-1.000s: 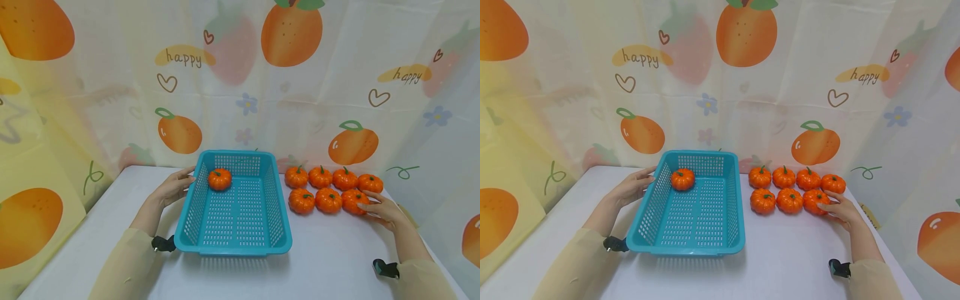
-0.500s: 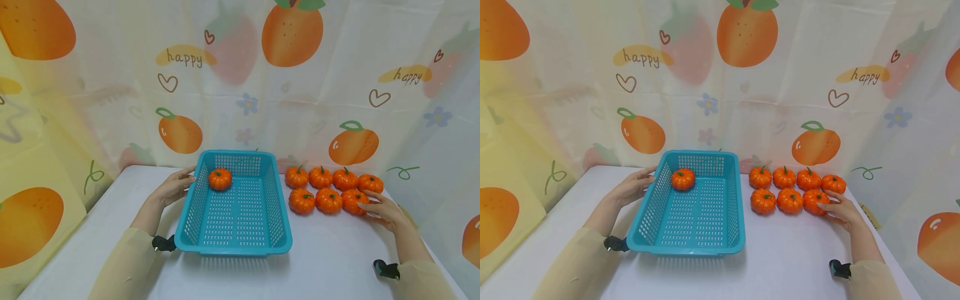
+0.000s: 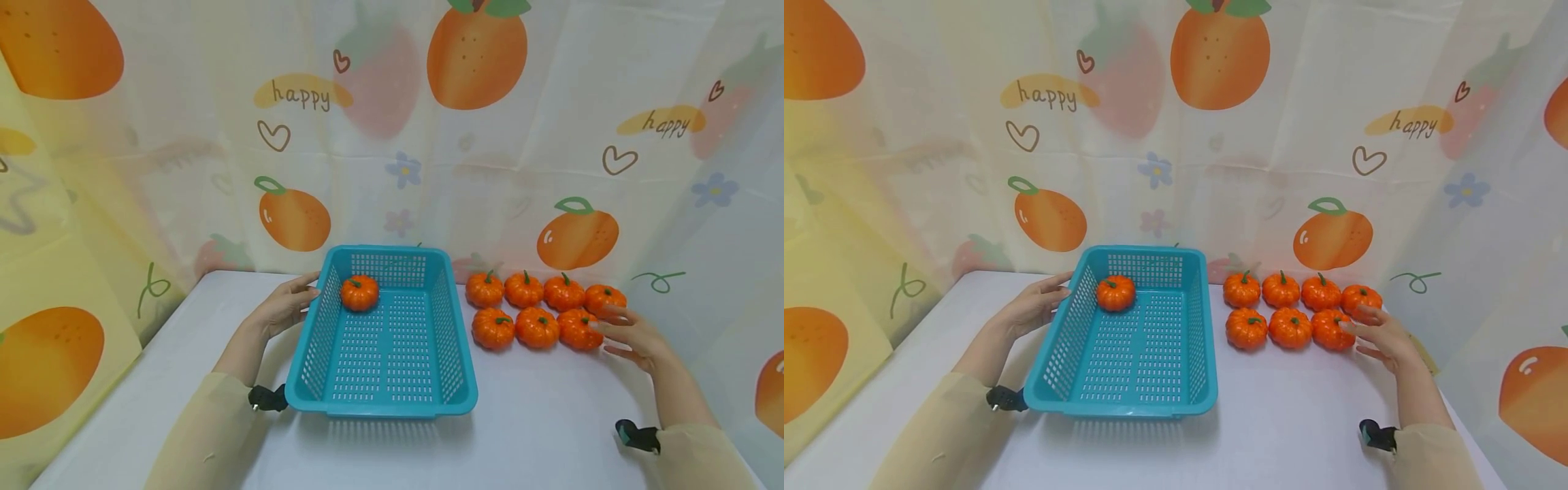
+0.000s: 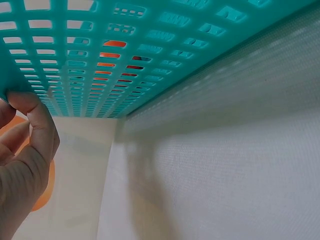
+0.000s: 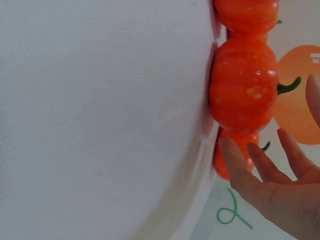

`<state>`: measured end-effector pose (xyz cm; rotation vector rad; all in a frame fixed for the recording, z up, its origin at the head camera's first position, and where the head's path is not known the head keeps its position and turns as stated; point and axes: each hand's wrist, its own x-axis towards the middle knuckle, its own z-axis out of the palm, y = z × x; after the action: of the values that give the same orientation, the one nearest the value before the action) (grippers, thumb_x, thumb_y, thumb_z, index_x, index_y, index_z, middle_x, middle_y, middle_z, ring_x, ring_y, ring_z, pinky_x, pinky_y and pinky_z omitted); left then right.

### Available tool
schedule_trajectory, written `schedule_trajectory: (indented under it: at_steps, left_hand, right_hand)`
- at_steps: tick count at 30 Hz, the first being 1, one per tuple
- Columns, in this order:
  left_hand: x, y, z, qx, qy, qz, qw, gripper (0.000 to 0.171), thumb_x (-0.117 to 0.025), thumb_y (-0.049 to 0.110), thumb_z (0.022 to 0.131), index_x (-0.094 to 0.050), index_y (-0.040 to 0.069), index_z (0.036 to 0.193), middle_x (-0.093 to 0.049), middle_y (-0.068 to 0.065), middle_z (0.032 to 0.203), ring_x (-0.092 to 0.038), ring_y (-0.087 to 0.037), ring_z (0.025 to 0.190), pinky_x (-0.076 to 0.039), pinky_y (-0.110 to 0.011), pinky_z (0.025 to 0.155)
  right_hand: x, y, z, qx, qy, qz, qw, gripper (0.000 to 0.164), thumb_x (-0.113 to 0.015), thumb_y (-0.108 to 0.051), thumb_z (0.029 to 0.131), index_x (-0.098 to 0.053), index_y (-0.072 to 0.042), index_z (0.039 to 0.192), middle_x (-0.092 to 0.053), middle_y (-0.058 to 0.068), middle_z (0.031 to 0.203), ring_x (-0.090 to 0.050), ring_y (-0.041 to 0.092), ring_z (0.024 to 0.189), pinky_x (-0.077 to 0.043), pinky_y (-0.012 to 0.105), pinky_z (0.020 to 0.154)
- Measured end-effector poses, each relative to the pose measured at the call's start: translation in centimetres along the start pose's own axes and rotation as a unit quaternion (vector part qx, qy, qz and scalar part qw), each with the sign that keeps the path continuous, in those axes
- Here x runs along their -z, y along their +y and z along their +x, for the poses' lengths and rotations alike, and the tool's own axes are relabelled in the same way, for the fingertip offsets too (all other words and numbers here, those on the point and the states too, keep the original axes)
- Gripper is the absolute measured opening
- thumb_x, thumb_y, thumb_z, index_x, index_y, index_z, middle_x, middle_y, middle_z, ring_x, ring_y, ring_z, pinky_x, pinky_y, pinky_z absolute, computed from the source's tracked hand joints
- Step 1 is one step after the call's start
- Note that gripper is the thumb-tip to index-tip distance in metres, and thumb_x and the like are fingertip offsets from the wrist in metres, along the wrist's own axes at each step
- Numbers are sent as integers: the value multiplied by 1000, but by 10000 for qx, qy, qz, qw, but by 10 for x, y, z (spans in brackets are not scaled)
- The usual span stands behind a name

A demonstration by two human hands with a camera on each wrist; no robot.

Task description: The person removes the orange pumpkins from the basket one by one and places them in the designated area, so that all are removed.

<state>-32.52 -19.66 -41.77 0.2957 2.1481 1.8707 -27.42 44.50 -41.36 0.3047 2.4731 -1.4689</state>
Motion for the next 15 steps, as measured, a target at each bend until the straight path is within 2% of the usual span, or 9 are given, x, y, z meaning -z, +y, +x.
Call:
schedule_trajectory:
  at_steps: [2,4,7,9,11,12,14,15]
  left_hand:
    - [0,0,0,-14,6,18,10000,63,-52,23,103,-23,11,158,-57,-3,112,-66,-10,95,-58,-25,85]
    - [0,-1,0,-7,34,17,10000,63,-52,23,103,-23,11,158,-57,-3,112,-66,-9,94,-58,-26,85]
    - [0,-2,1,12,44,26,10000,63,-52,23,103,-23,12,158,-58,-4,113,-67,-9,94,-58,-26,85]
    - [0,-2,1,38,59,12,10000,63,-52,23,103,-24,13,158,-58,-4,113,-67,-9,94,-58,-26,85]
    - [0,-3,2,38,35,19,10000,63,-52,23,103,-23,12,158,-58,-3,112,-67,-9,93,-58,-26,85]
    - [0,-3,2,33,24,15,10000,62,-51,23,103,-23,12,158,-58,-3,111,-67,-9,93,-58,-26,85]
    - [0,-3,2,30,19,7,10000,62,-51,23,103,-23,12,158,-58,-3,111,-67,-9,93,-58,-26,84]
    - [0,-3,2,25,14,3,10000,62,-51,23,103,-23,12,158,-58,-3,111,-67,-9,93,-58,-26,84]
  right_hand:
    - [-1,-5,-2,151,118,-56,9998,94,-58,-44,97,-1,2,156,-6,35,159,-55,9,102,-59,28,87]
    - [-2,-11,-3,267,257,-38,9993,94,-59,-43,97,-2,2,157,-6,35,159,-53,25,114,-58,24,84]
    - [-6,-22,-3,425,414,-5,9982,92,-60,-43,96,-5,-2,158,-6,34,161,-39,41,131,-57,19,80]
    - [-8,-31,-3,518,533,-59,9972,91,-60,-44,96,-7,-4,158,-8,33,161,-42,40,129,-56,17,78]
    - [-11,-42,-4,650,624,-126,9959,90,-61,-44,95,-10,-5,158,-9,33,161,-56,22,114,-55,14,77]
    - [-12,-47,-5,724,667,-132,9951,89,-62,-43,95,-11,-5,158,-10,33,161,-59,12,104,-54,13,76]
    - [-14,-59,-6,827,737,-196,9937,88,-62,-42,95,-12,-5,158,-10,33,161,-61,13,104,-55,14,76]
    - [-15,-66,-6,860,741,-188,9934,87,-61,-41,96,-12,-6,158,-9,32,162,-61,16,107,-57,19,83]
